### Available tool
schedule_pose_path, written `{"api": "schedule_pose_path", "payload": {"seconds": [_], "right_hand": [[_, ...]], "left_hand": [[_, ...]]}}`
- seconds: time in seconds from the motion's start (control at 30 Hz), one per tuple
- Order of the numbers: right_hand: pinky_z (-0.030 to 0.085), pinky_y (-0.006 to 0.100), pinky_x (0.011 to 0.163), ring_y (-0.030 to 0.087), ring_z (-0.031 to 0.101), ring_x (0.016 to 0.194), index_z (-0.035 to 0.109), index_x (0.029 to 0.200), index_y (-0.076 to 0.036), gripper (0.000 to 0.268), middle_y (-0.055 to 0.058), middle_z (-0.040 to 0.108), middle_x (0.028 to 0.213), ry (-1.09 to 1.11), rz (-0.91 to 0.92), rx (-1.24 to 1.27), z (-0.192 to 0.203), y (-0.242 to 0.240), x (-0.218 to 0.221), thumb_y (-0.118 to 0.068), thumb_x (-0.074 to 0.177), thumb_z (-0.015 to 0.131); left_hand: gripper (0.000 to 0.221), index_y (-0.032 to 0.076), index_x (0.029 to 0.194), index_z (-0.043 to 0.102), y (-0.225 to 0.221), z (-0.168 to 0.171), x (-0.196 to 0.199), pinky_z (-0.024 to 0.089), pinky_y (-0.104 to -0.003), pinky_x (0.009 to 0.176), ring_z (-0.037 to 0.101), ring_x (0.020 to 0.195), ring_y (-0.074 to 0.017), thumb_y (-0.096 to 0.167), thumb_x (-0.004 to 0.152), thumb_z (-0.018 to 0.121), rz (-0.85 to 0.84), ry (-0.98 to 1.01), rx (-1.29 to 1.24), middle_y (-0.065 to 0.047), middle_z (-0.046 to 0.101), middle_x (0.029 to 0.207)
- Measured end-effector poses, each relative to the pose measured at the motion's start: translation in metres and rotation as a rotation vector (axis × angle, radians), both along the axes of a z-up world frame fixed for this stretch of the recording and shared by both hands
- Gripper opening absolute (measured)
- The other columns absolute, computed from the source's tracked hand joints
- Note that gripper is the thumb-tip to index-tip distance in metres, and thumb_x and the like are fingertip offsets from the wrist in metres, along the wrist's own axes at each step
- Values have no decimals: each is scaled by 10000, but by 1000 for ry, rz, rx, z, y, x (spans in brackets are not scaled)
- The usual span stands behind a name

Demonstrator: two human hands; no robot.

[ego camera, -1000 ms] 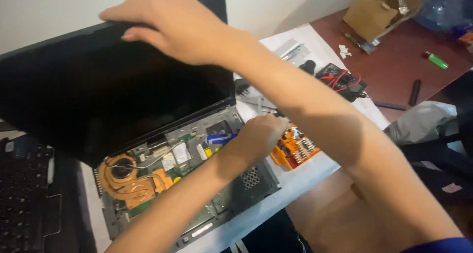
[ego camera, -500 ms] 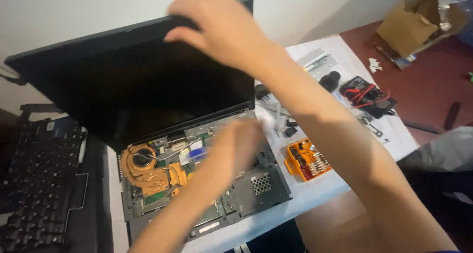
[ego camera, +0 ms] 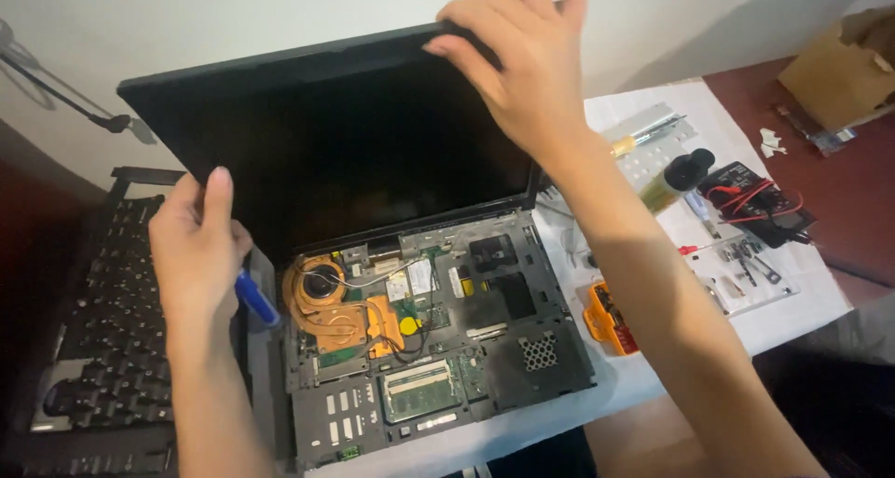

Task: Disassembling a laptop screen by removing screws with a screwdriver and prying off the plastic bezel.

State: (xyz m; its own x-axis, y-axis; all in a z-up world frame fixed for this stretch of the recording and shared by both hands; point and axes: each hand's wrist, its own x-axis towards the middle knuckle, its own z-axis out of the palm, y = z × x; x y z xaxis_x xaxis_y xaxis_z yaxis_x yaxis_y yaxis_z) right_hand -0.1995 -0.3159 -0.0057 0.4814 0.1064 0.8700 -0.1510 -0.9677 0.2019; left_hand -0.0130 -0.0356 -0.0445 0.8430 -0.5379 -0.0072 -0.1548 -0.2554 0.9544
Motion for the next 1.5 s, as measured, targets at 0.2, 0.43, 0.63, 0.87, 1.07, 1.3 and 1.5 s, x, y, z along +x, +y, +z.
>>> {"api": "schedule_pose_path", "payload": {"seconds": [0.2, 0.43, 0.63, 0.87, 1.07, 1.3, 1.5], "right_hand": [[217, 492, 1384, 304, 287, 1646, 261, 1632, -162, 588, 86, 274, 1728, -471, 69, 966, -78, -9, -22, -198, 1182, 639], [233, 531, 1242, 452, 319, 1502, 365, 1576, -66, 1094, 280, 360, 1598, -280, -183, 1859, -131, 4, -28, -855, 856, 130], [419, 256, 546, 94, 540, 518, 598, 725, -175, 632, -25, 511, 579, -449, -156, 1635, -148, 3, -25, -729, 985, 440], [419, 227, 510, 59, 474, 475, 559, 674, -209, 601, -63, 489, 551, -472, -126, 1558, -173, -14, -26, -691, 1014, 446], [396, 249, 521, 75, 426, 482, 504, 624, -216, 600, -50, 432, 537, -463, -134, 1517, -157, 0, -25, -657, 1027, 456], [344, 269, 588, 72, 391, 571, 481, 540, -161, 666, -54, 441, 508, -421, -126, 1346, -171, -13, -30, -530, 1093, 508], [338, 312, 579, 115, 364, 568, 410, 526, -183, 627, -64, 389, 533, -469, -109, 1369, -147, 1, -32, -445, 1074, 571]], "left_hand": [[243, 149, 955, 438, 3, -10, 10, 308, -213, 500, 338, 492, -77, 249, 1169, 497, -15, 22, -39, -12, 327, 728], [242, 43, 1191, 640, 0, -66, 50, 457, -205, 422, 544, 432, -81, 240, 1167, 501, -42, -133, -188, -75, 624, 818], [271, -1, 1222, 670, -3, -48, 21, 491, -217, 478, 592, 493, -100, 235, 1153, 555, 75, -233, -178, -116, 676, 856], [289, -29, 1149, 701, 28, -51, -35, 520, -430, 657, 643, 762, -376, 146, 1171, 472, 122, -498, -140, -246, 680, 1025], [350, 34, 1042, 750, 35, -48, -39, 555, -551, 809, 712, 904, -491, 364, 1025, 637, -148, -444, 433, -253, 744, 946], [602, -38, 1369, 508, -12, 29, -90, 615, -606, 649, 760, 873, -535, 288, 900, 701, -478, -212, 581, -371, 723, 1002], [449, 48, 1364, 625, -63, 43, -108, 625, -497, 880, 739, 1063, -385, -5, 928, 536, -959, -360, 723, -219, 702, 1169]]}}
